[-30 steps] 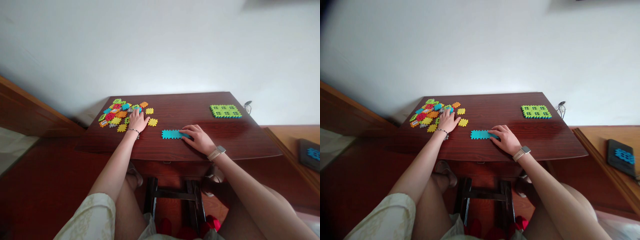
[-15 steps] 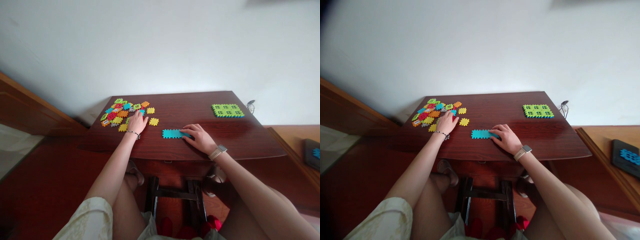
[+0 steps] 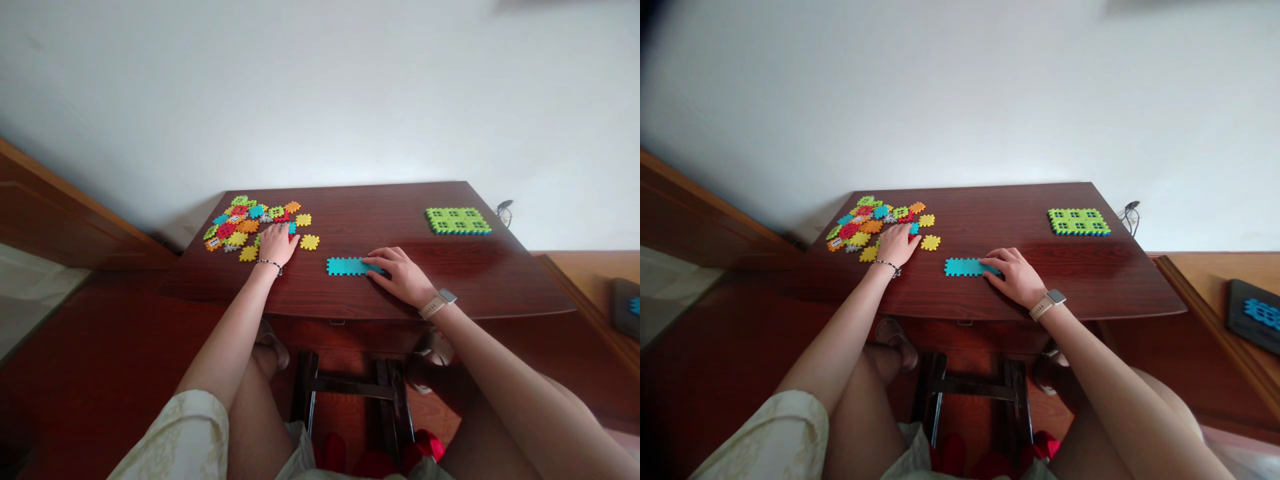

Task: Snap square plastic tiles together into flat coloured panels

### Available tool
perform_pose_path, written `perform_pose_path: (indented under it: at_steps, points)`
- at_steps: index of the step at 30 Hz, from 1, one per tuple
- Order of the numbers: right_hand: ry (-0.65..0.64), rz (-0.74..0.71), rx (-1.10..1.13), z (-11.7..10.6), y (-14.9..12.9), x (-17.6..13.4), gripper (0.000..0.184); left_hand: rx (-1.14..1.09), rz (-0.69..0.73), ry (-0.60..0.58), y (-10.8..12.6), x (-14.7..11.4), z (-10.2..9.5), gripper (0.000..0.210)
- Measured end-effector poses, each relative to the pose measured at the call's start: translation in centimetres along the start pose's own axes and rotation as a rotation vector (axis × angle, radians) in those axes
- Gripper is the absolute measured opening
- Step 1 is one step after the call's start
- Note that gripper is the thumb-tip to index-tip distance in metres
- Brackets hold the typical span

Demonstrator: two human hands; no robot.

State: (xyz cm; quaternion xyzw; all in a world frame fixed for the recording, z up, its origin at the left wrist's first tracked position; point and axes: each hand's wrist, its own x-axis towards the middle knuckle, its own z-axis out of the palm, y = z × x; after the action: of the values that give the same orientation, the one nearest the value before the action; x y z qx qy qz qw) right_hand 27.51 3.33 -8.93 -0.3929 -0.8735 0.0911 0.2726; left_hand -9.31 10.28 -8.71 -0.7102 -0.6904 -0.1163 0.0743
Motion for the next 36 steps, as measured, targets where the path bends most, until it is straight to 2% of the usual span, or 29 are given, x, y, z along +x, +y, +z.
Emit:
perform_pose_path:
  at_steps: [6,9,12,20,28,36]
  points:
    - [-0.002,0.000,0.009,-0.1,-0.1,0.1,0.033,-0.048,0.013,0.015,0.4,0.5,0.1,0.024]
    - [-0.003,0.006,0.013,-0.2,-0.2,0.1,0.042,-0.068,0.001,0.009,0.7,0.6,0.0,0.023]
    - [-0.007,0.014,0.015,-0.3,-0.2,0.1,0.051,-0.095,-0.014,0.008,0.9,0.7,0.0,0.027]
    - [-0.004,-0.001,-0.003,-0.2,-0.2,0.0,0.060,-0.187,0.036,0.076,1.4,0.9,-0.4,0.046]
    - [-0.006,0.002,0.007,0.0,0.2,0.0,0.064,-0.225,0.064,0.121,2.2,0.1,-1.1,0.049]
    - [-0.011,0.011,0.002,0.1,0.2,-0.1,0.064,-0.479,0.068,0.161,2.7,-0.2,-1.7,0.044]
